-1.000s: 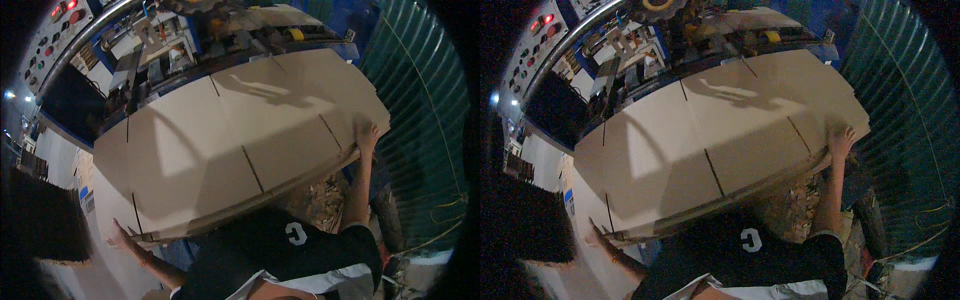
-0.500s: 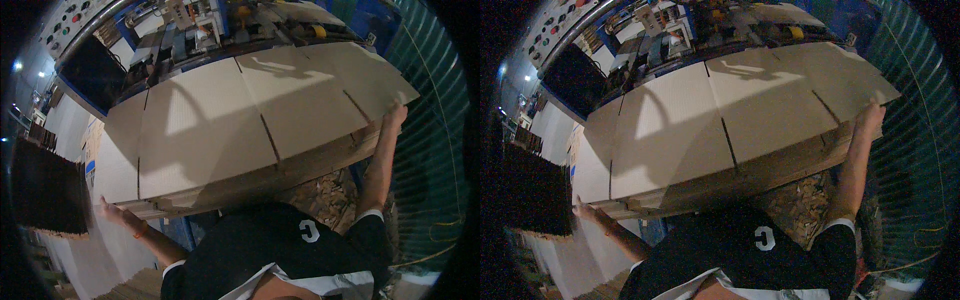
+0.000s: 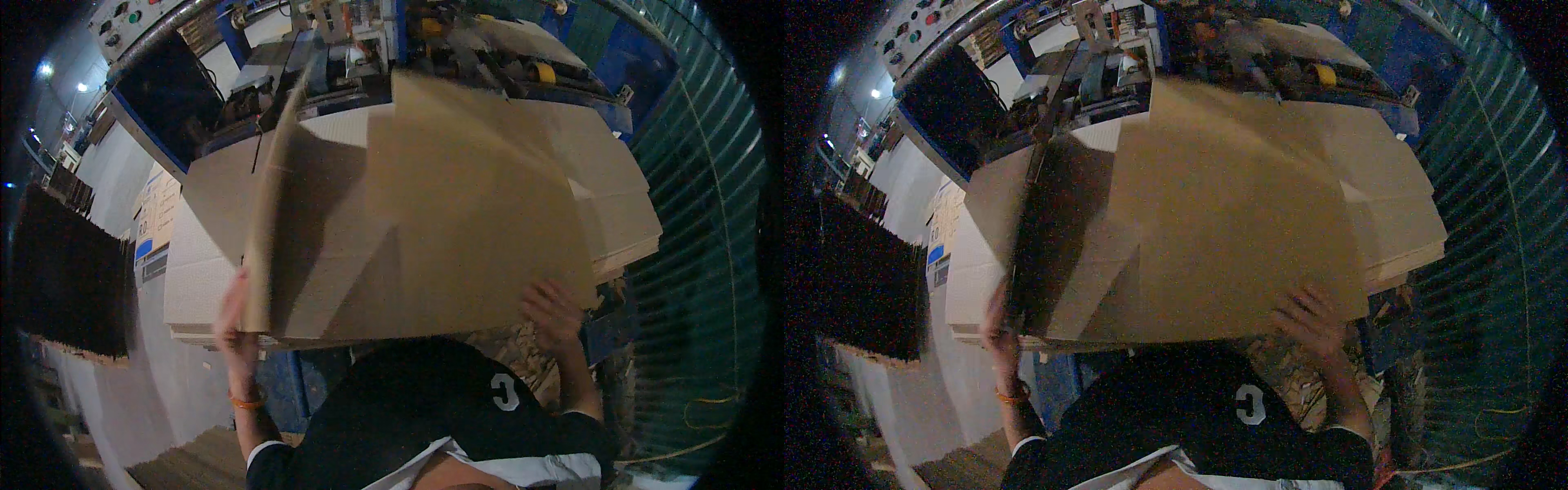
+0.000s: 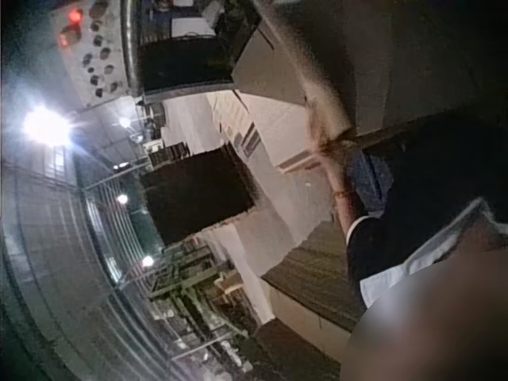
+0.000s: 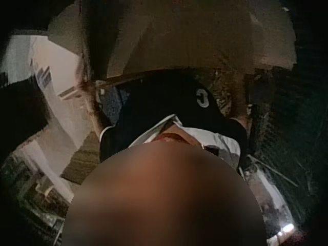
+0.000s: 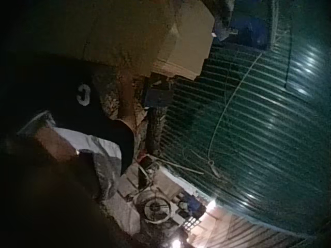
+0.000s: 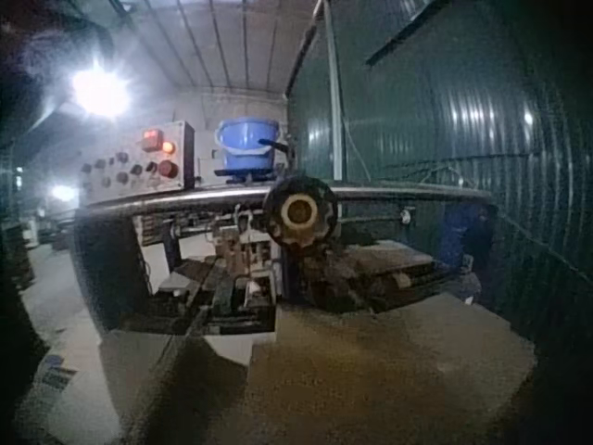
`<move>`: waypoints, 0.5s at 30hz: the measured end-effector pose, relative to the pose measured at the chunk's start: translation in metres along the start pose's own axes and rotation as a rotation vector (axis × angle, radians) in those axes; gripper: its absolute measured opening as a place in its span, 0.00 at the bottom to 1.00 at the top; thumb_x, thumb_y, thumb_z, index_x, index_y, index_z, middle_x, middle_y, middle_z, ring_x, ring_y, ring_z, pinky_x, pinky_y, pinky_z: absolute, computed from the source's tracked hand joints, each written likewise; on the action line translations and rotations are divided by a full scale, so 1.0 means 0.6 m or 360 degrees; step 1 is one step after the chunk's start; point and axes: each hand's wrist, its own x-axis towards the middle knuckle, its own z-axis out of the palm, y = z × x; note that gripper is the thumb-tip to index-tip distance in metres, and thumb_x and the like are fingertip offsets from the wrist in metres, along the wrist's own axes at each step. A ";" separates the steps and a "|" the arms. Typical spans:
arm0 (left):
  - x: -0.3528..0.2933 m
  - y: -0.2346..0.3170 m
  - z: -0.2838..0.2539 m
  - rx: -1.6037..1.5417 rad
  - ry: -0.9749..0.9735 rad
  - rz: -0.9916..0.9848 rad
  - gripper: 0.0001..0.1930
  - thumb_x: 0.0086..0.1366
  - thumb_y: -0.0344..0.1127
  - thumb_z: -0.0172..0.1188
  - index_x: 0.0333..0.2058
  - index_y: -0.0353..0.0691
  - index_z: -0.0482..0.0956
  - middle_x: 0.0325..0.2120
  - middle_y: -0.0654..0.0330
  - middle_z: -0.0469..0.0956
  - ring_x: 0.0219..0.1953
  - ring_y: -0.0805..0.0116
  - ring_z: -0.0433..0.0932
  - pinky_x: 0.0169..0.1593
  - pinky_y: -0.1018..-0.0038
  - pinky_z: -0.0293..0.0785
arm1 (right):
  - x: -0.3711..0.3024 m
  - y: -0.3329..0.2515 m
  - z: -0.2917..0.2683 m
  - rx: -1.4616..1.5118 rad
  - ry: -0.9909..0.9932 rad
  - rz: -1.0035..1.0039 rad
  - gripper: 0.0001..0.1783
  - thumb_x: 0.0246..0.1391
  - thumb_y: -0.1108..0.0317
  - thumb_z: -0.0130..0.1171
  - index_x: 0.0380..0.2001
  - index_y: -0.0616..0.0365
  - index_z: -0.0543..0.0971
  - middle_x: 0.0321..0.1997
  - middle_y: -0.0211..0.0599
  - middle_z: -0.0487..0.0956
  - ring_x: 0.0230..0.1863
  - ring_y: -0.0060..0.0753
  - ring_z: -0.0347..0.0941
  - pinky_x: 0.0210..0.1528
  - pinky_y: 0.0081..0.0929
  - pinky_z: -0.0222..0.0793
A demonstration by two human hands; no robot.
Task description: The person repeatedly picks up flat cardboard sheets from a stack and places them onto a conveyor or machine. The hands lift each sheet and set it down in a steady, repetitive cycle throughout the clip.
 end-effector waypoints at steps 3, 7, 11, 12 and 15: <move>0.009 0.035 0.044 0.0601 -0.0662 0.0216 0.21 0.54 0.28 0.55 0.49 0.48 0.75 0.54 0.54 0.68 0.58 0.53 0.65 0.61 0.61 0.56 | 0.007 0.014 0.013 -0.0023 -0.0559 -0.0029 0.30 0.37 0.67 0.63 0.50 0.46 0.72 0.60 0.31 0.66 0.62 0.39 0.59 0.63 0.43 0.53; 0.039 0.051 0.057 0.0883 -0.0940 0.0358 0.24 0.52 0.28 0.52 0.51 0.49 0.73 0.55 0.55 0.66 0.59 0.54 0.62 0.63 0.57 0.52 | 0.039 0.035 0.011 0.0132 -0.0659 0.0009 0.32 0.37 0.68 0.63 0.52 0.45 0.70 0.61 0.29 0.66 0.63 0.38 0.58 0.63 0.44 0.52; 0.070 0.049 0.063 0.0871 -0.1051 0.0267 0.28 0.50 0.26 0.51 0.54 0.49 0.70 0.58 0.55 0.62 0.61 0.53 0.59 0.63 0.55 0.50 | 0.078 0.062 0.025 0.0117 -0.0653 -0.0106 0.33 0.38 0.65 0.63 0.53 0.44 0.70 0.61 0.30 0.66 0.64 0.37 0.57 0.63 0.44 0.51; 0.075 0.051 0.060 0.0830 -0.1046 0.0310 0.28 0.50 0.26 0.51 0.54 0.49 0.70 0.59 0.55 0.61 0.61 0.53 0.58 0.63 0.55 0.49 | 0.084 0.070 0.027 0.0065 -0.0634 -0.0144 0.33 0.38 0.63 0.64 0.53 0.45 0.70 0.61 0.30 0.66 0.64 0.37 0.57 0.64 0.45 0.50; 0.092 0.049 0.040 0.0653 -0.1233 0.0209 0.27 0.53 0.27 0.52 0.55 0.47 0.68 0.60 0.55 0.59 0.63 0.54 0.55 0.63 0.57 0.50 | 0.085 0.110 0.022 0.0422 -0.0932 0.0072 0.28 0.43 0.58 0.62 0.51 0.48 0.73 0.58 0.36 0.69 0.62 0.41 0.59 0.64 0.43 0.50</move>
